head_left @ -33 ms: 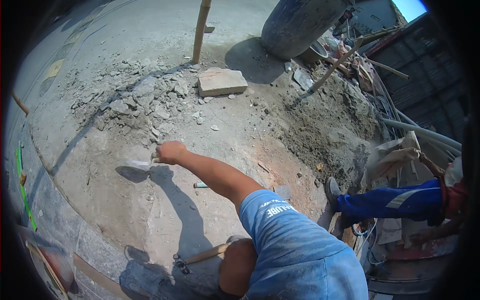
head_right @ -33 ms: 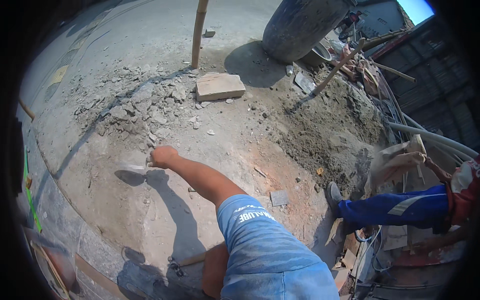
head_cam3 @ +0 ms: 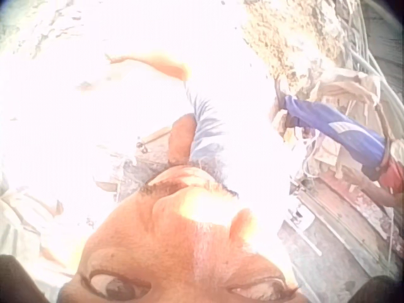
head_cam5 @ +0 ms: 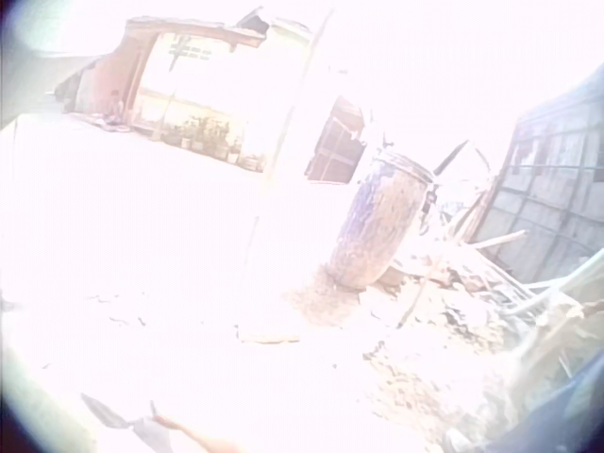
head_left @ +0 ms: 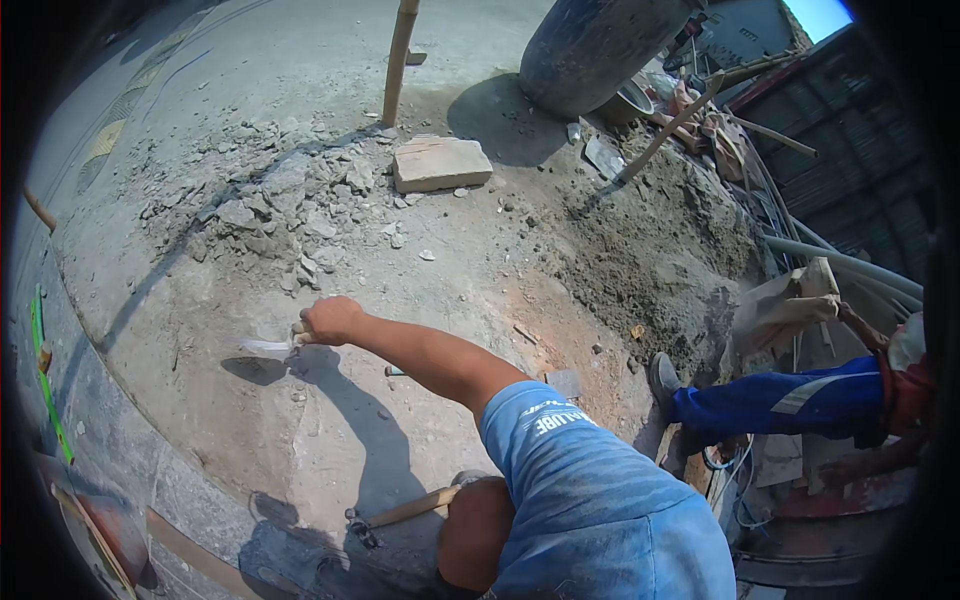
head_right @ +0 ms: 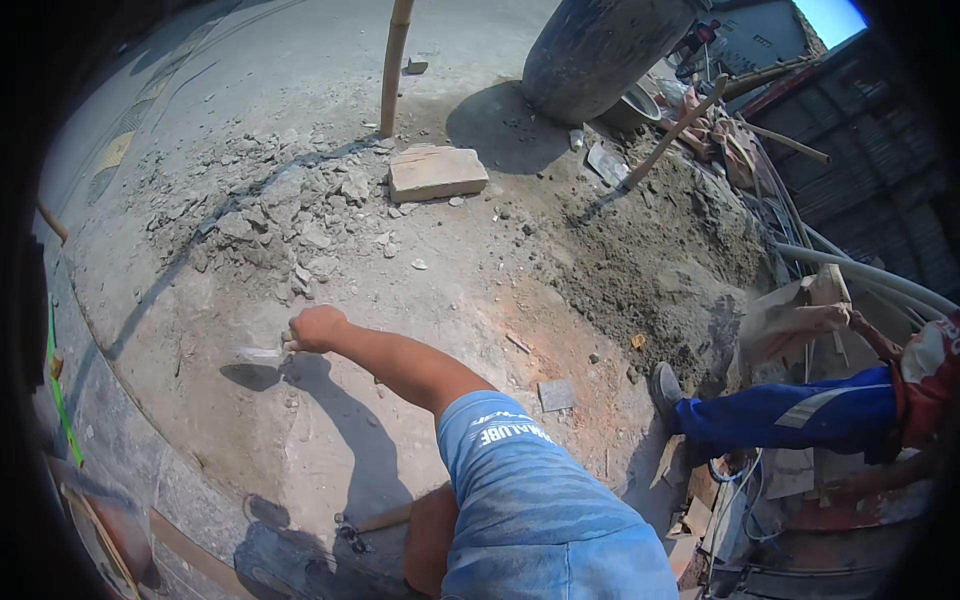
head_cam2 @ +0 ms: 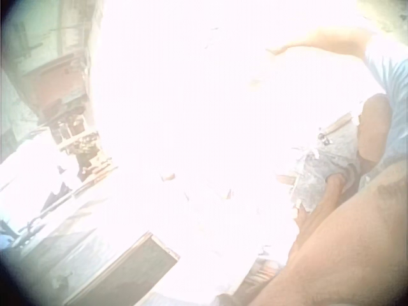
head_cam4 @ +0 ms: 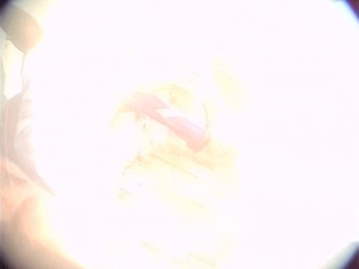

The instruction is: The person uses a hammer and a chisel to break off pieces from a stone surface, then uses a trowel to move and scrape sand and debris.

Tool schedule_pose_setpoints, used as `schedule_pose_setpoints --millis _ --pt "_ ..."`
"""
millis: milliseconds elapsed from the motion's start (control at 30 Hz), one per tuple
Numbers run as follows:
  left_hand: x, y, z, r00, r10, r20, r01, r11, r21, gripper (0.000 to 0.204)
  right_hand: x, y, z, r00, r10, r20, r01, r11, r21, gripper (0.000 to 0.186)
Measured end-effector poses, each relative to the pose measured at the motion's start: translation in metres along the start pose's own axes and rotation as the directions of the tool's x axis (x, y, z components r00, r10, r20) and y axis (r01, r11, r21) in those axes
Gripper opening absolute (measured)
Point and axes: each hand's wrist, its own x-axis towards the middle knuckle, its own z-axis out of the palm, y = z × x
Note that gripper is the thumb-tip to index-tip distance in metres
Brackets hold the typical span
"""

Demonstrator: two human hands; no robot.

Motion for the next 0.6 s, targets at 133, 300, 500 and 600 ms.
schedule_pose_setpoints --millis 133,300,500,600 --pt "0.008 0.005 0.003 0.999 0.050 0.005 -0.050 0.999 0.012 0.029 -0.036 -0.074 0.062 0.914 -0.381 0.141 0.369 0.924 0.103 0.035" --pt "0.000 -0.021 -0.014 0.998 0.047 -0.039 -0.046 0.999 0.012 0.034 -0.033 -0.115 0.128 0.858 -0.437 0.270 0.478 0.872 -0.107 0.025" --pt "-0.030 -0.015 -0.062 0.991 0.132 0.007 -0.131 0.985 -0.114 0.050 0.019 -0.019 0.020 0.989 -0.078 0.129 0.115 0.945 -0.306 0.025" --pt "-0.038 -0.039 -0.062 0.991 -0.065 -0.115 0.044 0.983 -0.178 0.040 -0.001 -0.040 0.020 0.991 -0.095 0.091 0.120 0.939 -0.322 0.034"
